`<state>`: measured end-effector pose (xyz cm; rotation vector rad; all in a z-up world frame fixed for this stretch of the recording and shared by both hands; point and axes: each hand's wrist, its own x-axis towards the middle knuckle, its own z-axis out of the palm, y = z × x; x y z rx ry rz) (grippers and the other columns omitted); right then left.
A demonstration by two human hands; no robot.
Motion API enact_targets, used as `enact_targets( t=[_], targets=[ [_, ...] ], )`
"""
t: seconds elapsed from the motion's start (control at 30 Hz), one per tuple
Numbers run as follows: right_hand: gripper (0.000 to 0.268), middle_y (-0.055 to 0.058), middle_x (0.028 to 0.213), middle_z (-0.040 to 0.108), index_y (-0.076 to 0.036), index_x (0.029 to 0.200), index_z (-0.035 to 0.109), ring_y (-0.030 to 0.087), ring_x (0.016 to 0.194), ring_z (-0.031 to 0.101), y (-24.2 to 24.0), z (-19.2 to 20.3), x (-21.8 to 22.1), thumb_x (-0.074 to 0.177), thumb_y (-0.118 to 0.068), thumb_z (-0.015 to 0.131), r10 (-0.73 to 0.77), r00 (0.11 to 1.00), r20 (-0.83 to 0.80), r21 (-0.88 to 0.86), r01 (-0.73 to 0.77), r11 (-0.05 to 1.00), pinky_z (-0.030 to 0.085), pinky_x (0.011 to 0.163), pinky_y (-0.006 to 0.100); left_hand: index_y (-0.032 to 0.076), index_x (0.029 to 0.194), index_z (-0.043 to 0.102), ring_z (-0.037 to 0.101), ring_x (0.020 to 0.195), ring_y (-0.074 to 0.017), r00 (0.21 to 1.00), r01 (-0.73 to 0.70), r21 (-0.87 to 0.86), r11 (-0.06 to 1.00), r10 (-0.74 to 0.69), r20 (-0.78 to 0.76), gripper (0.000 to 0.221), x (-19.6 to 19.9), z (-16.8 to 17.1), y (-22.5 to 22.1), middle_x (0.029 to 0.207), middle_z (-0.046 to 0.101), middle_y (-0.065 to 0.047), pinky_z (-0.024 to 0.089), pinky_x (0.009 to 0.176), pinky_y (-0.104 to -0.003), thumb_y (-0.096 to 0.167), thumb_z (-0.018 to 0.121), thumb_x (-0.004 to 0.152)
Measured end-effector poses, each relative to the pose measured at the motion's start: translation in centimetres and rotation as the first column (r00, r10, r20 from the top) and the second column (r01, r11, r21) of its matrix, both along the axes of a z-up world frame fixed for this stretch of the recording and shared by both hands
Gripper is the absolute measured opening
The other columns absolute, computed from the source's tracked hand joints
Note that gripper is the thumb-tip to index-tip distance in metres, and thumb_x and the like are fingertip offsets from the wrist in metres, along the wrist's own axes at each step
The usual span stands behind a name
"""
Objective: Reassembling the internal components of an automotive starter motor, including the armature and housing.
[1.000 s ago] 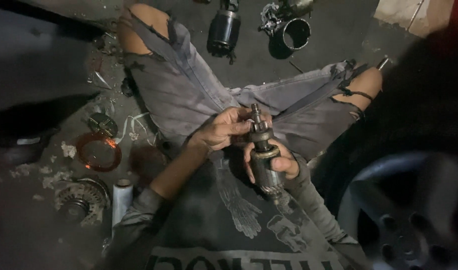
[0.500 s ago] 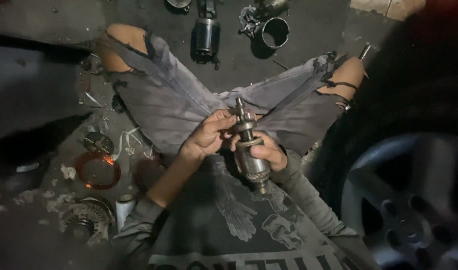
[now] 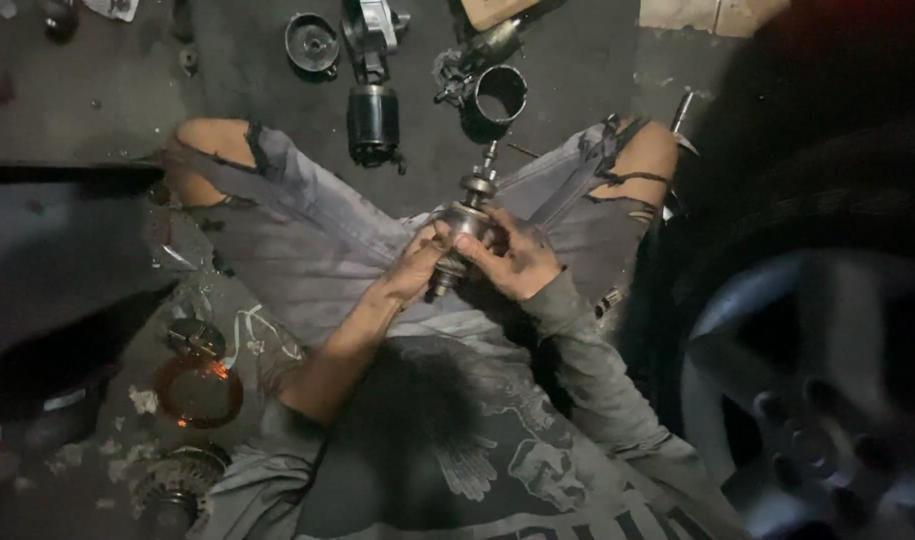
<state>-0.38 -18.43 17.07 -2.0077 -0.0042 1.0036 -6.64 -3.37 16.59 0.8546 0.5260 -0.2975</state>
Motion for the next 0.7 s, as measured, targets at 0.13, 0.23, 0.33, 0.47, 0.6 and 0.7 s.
enact_targets(
  t=[0.13,0.23,0.33,0.47,0.6,0.7],
  targets=[
    [0.058,0.02,0.109,0.072,-0.005,0.14,0.056,0.043,0.11,0.068,-3.0,-3.8,6.3,0.099,-0.045,0.067,0.192,0.869,0.455,0.093,-0.261,0.961,0.051,0.097,0.058,0.004,0.1,0.071,0.066,0.09,-0.0232,0.973,0.213,0.315,0.925,-0.23,0.017,0.04,1.9,-2.7,2.7,0.095,0.071,-0.011,0.054,0.081,-0.034,0.041,0.08,0.089],
    [0.064,0.017,0.131,0.063,-0.019,0.149,0.041,0.042,0.116,0.063,-5.5,-9.3,13.2,0.098,-0.051,0.062,0.251,0.854,0.456,-0.223,-0.163,0.961,0.05,0.095,0.056,0.008,0.115,0.068,0.065,0.096,-0.0236,0.903,0.401,0.573,0.715,-0.412,-0.118,0.05,3.7,-5.4,4.9,0.106,0.072,-0.01,0.051,0.085,-0.035,0.039,0.085,0.079],
    [0.091,0.016,0.151,0.046,-0.033,0.158,0.029,0.044,0.123,0.053,-3.0,-13.9,18.5,0.081,-0.036,0.077,0.449,0.727,0.52,-0.429,-0.232,0.873,0.051,0.094,0.058,0.017,0.133,0.055,0.063,0.107,-0.0241,0.831,0.523,0.681,0.513,-0.486,-0.271,0.069,5.6,-7.5,5.9,0.119,0.067,-0.008,0.048,0.091,-0.035,0.045,0.076,0.074],
    [0.12,-0.003,0.169,0.007,-0.05,0.161,0.014,0.036,0.143,0.023,2.1,-18.6,21.2,0.07,-0.038,0.091,0.793,0.56,0.241,-0.69,-0.475,0.546,0.036,0.104,0.06,0.026,0.143,0.043,0.067,0.098,-0.0275,0.817,0.552,0.703,0.447,-0.458,-0.351,0.076,6.8,-8.5,6.3,0.118,0.068,-0.01,0.05,0.084,-0.039,0.043,0.073,0.075],
    [0.111,0.011,0.161,0.025,-0.037,0.157,0.027,0.045,0.144,0.03,0.9,-20.4,20.9,0.068,-0.025,0.093,0.642,0.686,0.342,-0.45,-0.481,0.753,0.026,0.115,0.063,0.034,0.152,0.032,0.063,0.108,-0.0351,0.807,0.565,0.705,0.429,-0.467,-0.362,0.081,6.7,-9.6,6.7,0.129,0.062,-0.018,0.049,0.089,-0.046,0.044,0.07,0.081],
    [0.107,0.018,0.145,0.036,-0.019,0.147,0.035,0.05,0.125,0.049,0.6,-21.2,20.0,0.068,-0.064,0.09,0.34,0.809,0.479,-0.319,-0.201,0.926,0.048,0.091,0.068,0.038,0.159,0.025,0.064,0.115,-0.0386,0.752,0.628,0.706,0.327,-0.488,-0.443,0.088,7.0,-8.9,6.6,0.139,0.062,-0.015,0.049,0.091,-0.048,0.045,0.066,0.081]
  ],
)
